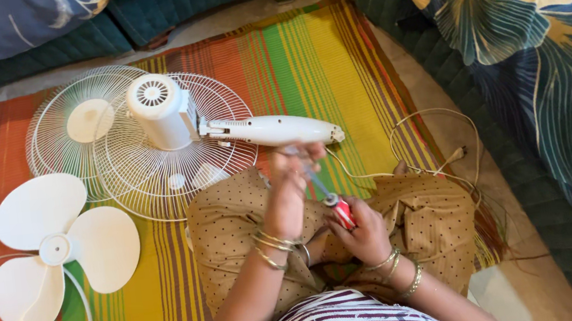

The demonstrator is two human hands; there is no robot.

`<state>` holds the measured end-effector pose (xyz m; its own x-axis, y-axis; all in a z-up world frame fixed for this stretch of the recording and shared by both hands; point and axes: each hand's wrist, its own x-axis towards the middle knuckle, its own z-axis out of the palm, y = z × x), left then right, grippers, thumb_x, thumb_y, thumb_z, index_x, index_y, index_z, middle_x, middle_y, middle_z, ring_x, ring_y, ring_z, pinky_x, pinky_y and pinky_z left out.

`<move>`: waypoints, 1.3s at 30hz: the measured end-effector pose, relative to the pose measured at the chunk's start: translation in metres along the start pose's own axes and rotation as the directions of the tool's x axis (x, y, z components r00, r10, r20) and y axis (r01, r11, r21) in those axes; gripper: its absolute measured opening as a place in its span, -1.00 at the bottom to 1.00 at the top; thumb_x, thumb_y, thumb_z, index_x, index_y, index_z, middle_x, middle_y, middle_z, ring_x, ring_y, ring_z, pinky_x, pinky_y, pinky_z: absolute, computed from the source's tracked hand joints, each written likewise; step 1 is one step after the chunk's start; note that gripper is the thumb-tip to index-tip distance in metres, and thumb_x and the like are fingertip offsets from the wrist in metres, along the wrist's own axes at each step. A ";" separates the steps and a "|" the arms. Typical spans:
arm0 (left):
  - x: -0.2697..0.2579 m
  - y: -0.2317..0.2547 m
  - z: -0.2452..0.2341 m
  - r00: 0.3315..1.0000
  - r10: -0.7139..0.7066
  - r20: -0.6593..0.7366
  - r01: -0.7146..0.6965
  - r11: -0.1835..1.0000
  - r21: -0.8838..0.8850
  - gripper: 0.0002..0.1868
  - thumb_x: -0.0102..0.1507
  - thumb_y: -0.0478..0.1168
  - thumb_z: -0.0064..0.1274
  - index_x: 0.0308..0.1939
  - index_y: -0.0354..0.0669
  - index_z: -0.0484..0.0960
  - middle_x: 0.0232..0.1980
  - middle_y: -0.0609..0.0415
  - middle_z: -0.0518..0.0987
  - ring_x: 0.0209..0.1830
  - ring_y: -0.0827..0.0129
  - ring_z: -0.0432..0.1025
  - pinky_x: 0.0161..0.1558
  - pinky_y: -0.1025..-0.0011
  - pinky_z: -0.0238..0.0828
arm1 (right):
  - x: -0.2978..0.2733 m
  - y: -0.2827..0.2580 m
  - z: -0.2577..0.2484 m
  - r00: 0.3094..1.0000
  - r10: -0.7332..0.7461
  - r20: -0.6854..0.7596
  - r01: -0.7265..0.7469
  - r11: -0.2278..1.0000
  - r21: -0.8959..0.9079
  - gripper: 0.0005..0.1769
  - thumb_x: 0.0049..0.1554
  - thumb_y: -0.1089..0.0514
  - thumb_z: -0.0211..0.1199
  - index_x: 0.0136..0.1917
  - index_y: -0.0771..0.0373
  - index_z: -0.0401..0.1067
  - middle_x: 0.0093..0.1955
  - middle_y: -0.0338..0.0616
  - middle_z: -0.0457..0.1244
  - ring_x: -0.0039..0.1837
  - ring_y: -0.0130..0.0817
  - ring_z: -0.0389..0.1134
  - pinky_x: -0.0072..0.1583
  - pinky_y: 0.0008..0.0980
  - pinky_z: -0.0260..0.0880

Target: The person sits on a mat and uses a screwdriver to unscrew and remove the back cover of a white table fan. They then reattach the cover and tighten the screws to secure it.

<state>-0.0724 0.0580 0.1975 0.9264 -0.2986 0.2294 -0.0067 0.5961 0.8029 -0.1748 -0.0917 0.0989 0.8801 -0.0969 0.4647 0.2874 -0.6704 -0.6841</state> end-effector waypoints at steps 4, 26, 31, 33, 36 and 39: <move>0.016 0.014 -0.003 0.993 0.084 -0.079 -0.109 0.910 -0.401 -0.67 0.49 0.08 -0.07 -0.01 -0.10 0.48 -0.36 0.25 0.40 -0.40 0.55 0.28 -0.29 0.49 0.36 | 0.020 -0.029 -0.016 0.995 -0.102 -0.001 0.097 0.954 -0.285 -0.56 0.00 0.13 0.48 0.11 0.25 0.43 -0.17 -0.06 0.32 -0.17 -0.09 0.39 -0.15 -0.18 0.40; 0.072 0.035 0.086 0.812 -0.350 0.468 0.508 0.818 -0.271 -0.47 0.39 0.33 -0.17 -0.37 0.02 0.24 -0.60 0.35 0.03 -0.72 0.61 -0.12 -0.69 0.50 -0.27 | 0.005 -0.033 -0.053 0.839 0.381 0.390 -0.528 0.390 0.755 -0.83 0.01 0.33 0.20 -0.11 0.44 0.34 -0.37 -0.02 0.22 -0.44 -0.32 0.23 -0.40 -0.43 0.23; 0.055 0.046 0.093 0.828 -0.272 0.490 0.427 0.872 -0.238 -0.47 0.41 0.32 -0.16 -0.35 -0.01 0.25 -0.57 0.31 0.07 -0.70 0.57 -0.07 -0.67 0.48 -0.23 | 0.014 -0.024 -0.057 0.895 0.244 0.374 -0.444 0.401 0.801 -0.82 -0.02 0.39 0.23 -0.10 0.44 0.35 -0.29 -0.05 0.27 -0.40 -0.38 0.26 -0.36 -0.45 0.26; 0.057 0.047 0.090 0.800 -0.296 0.522 0.489 0.826 -0.281 -0.47 0.41 0.31 -0.16 -0.35 0.00 0.25 -0.59 0.34 0.06 -0.71 0.60 -0.07 -0.68 0.50 -0.23 | 0.015 -0.027 -0.059 0.861 0.051 0.506 -0.509 0.098 0.855 -0.82 -0.03 0.38 0.22 -0.11 0.44 0.36 -0.29 -0.04 0.28 -0.39 -0.37 0.27 -0.37 -0.43 0.25; 0.062 0.040 0.079 0.790 -0.298 0.536 0.522 0.787 -0.330 -0.49 0.40 0.30 -0.15 -0.36 0.02 0.26 -0.61 0.36 0.05 -0.73 0.63 -0.09 -0.70 0.52 -0.23 | 0.013 -0.030 -0.056 0.799 -0.136 0.585 -0.601 -0.202 0.773 -0.84 0.02 0.35 0.24 -0.10 0.45 0.38 -0.30 -0.05 0.28 -0.37 -0.36 0.26 -0.36 -0.42 0.25; 0.058 0.016 0.056 0.900 -0.146 0.411 0.314 0.872 -0.377 -0.47 0.41 0.31 -0.13 -0.38 0.02 0.26 -0.62 0.33 0.06 -0.74 0.59 -0.11 -0.73 0.53 -0.21 | 0.013 -0.024 -0.055 0.799 0.134 0.586 -0.601 0.214 0.770 -0.84 0.05 0.31 0.31 -0.09 0.42 0.43 -0.36 -0.12 0.27 -0.41 -0.39 0.24 -0.36 -0.43 0.24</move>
<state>-0.0403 0.0086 0.2549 0.6799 -0.6621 0.3152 0.4265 0.7067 0.5645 -0.1904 -0.1173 0.1520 0.9633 0.2639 -0.0501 -0.1765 0.4815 -0.8585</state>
